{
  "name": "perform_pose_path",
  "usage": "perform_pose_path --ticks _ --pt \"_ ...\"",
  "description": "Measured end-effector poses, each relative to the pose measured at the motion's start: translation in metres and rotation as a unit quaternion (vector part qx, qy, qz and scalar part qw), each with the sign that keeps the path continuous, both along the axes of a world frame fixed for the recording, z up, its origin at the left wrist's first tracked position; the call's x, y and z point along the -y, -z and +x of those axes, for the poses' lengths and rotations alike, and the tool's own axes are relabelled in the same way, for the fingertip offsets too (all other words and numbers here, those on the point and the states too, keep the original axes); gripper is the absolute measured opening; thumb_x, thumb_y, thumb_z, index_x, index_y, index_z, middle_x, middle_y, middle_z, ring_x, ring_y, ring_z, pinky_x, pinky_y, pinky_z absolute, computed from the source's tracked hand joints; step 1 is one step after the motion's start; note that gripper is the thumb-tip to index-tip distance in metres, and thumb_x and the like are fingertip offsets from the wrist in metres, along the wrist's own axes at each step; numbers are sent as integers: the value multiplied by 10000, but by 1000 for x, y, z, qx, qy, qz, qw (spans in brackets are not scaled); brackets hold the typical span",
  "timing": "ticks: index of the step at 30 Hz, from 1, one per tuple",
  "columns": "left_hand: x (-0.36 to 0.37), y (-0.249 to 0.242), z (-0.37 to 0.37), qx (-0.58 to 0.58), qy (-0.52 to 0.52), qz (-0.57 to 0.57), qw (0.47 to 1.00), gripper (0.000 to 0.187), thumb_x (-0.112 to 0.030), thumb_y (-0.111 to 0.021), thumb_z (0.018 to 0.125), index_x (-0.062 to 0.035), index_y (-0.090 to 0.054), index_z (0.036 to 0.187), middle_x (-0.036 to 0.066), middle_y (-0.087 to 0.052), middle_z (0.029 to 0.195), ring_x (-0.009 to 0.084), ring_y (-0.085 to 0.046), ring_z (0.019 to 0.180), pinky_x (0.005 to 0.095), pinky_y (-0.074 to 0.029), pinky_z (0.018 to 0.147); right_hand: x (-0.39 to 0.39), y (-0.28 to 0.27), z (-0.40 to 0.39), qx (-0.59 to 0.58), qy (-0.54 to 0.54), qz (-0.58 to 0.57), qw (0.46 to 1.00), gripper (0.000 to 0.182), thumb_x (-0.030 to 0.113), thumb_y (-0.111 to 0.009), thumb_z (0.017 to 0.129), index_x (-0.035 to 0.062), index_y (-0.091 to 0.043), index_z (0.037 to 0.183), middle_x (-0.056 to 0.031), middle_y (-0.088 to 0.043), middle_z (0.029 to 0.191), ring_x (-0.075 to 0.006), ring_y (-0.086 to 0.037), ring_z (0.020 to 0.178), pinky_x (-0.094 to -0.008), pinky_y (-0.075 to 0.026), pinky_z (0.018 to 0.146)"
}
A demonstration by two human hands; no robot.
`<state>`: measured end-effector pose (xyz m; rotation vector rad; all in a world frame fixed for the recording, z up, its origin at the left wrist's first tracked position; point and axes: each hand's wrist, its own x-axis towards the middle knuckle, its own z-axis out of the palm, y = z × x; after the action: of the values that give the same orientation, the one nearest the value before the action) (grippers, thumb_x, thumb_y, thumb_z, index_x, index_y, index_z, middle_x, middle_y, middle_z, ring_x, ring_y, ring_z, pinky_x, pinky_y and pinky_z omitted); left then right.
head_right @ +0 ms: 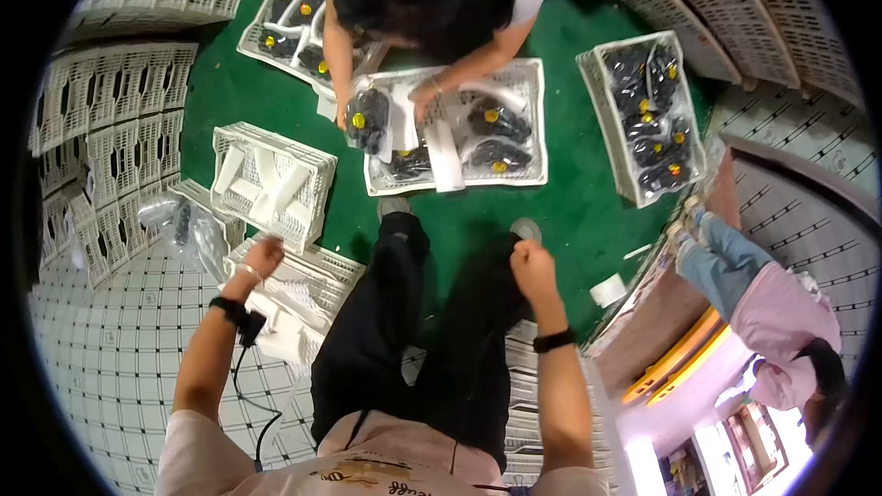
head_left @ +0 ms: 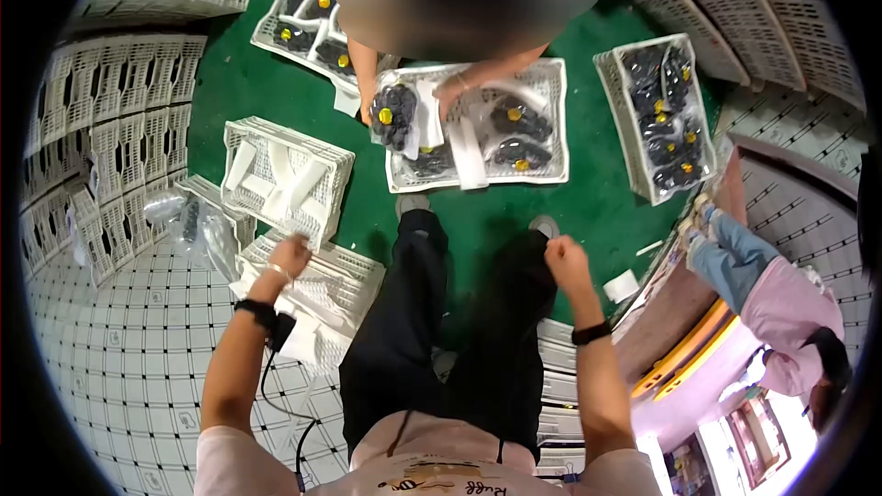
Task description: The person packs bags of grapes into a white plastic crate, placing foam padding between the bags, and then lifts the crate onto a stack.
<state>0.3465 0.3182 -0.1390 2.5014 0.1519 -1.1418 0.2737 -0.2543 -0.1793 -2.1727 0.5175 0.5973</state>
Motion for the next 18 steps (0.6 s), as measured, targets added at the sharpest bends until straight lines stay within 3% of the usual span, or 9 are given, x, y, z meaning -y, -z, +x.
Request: perform_pose_path --ticks 1,4,6,7,8,10,13,15,18 --pt "5 15 25 -6 -7 3 1000 320 -148 -591 836 1 -570 1118 181 -667 840 291 -650 773 352 -509 728 -3 23 12 -31 16 10 999 165 174 -606 838 19 -601 895 -134 -639 751 -247 -622 692 -356 -495 650" --pt "30 78 57 -42 -36 -93 994 328 -96 -568 856 11 -537 1164 151 -663 946 249 -642 854 333 -505 777 -28 63 61 -71 -70 10 995 187 186 -595 814 5 -574 857 -219 -630 854 -415 -590 826 -452 -482 719" --pt "53 138 66 -74 -9 -151 986 338 -90 -570 853 13 -532 1173 155 -656 967 261 -639 879 341 -503 809 -45 114 86 -51 -158 23 986 226 199 -596 816 -3 -568 914 -235 -620 911 -418 -580 896 -462 -466 768" --pt "70 165 67 -89 5 -162 983 351 -94 -580 846 13 -530 1177 168 -648 979 274 -637 892 352 -502 828 -54 167 92 1 -234 7 972 317 246 -612 804 -16 -563 974 -257 -612 952 -413 -577 940 -459 -465 804" --pt "94 184 73 -57 79 -154 983 382 -110 -595 836 10 -523 1191 189 -627 1021 300 -615 946 372 -482 870 -71 176 113 25 -220 25 975 441 329 -634 785 -33 -554 1024 -277 -602 1000 -424 -574 974 -464 -460 845" --pt "126 234 79 20 205 -159 965 467 -149 -631 808 4 -496 1228 225 -559 1139 354 -546 1064 411 -432 948 -100 221 143 -21 -268 -3 963 729 419 -683 721 -56 -449 1221 -280 -563 1106 -424 -544 1035 -479 -463 859" --pt "164 294 92 146 287 -193 927 583 -197 -666 779 -2 -442 1281 240 -430 1310 411 -427 1196 439 -359 1019 -139 263 155 48 -298 -83 950 903 382 -709 701 -114 -312 1341 -318 -521 1158 -438 -512 1077 -450 -446 906" --pt "182 320 102 211 313 -166 911 624 -246 -679 783 9 -426 1294 253 -413 1324 421 -421 1206 437 -356 1021 -153 286 157 14 -340 -120 932 998 377 -726 675 -102 -226 1394 -298 -507 1179 -444 -500 1080 -473 -449 892" --pt "192 356 117 221 274 -210 912 587 -295 -646 837 37 -439 1274 260 -479 1261 420 -485 1144 426 -396 982 -147 297 138 118 -326 -146 926 792 170 -665 692 -87 -308 1349 -273 -560 1073 -403 -562 989 -441 -501 782"
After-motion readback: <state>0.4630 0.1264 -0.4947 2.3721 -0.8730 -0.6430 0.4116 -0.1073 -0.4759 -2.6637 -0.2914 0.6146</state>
